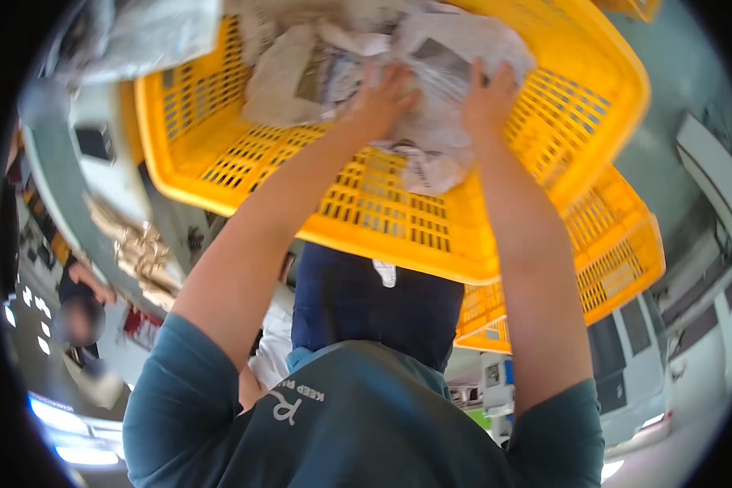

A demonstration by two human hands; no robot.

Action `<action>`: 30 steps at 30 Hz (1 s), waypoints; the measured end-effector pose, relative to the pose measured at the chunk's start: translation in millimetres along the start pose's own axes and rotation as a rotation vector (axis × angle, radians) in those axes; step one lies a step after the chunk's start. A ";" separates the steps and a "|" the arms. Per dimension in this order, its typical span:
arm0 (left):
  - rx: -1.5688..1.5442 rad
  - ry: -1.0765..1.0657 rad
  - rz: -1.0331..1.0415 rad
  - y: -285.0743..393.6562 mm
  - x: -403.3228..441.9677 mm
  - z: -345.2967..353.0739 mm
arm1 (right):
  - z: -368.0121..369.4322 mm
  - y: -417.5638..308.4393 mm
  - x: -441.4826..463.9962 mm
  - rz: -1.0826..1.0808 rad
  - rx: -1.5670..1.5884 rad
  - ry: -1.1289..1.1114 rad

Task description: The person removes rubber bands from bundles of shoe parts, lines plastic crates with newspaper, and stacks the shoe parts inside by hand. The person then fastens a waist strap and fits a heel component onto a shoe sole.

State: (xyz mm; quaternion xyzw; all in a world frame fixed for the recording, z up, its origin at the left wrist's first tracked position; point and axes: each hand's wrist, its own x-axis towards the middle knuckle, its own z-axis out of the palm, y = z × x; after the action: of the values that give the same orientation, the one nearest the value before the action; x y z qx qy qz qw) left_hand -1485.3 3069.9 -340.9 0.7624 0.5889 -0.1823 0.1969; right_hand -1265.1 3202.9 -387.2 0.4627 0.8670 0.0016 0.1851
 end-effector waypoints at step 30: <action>-0.903 0.888 -1.589 -187.0 -579.3 -44.0 | -430.4 -602.5 -121.0 -0.809 0.736 0.002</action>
State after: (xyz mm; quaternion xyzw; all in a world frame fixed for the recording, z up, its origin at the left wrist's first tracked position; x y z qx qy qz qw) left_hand -1803.6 2656.8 -23.8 0.0034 0.9589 0.2788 0.0518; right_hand -1826.0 2833.6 -52.6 0.1263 0.9192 -0.3729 -0.0042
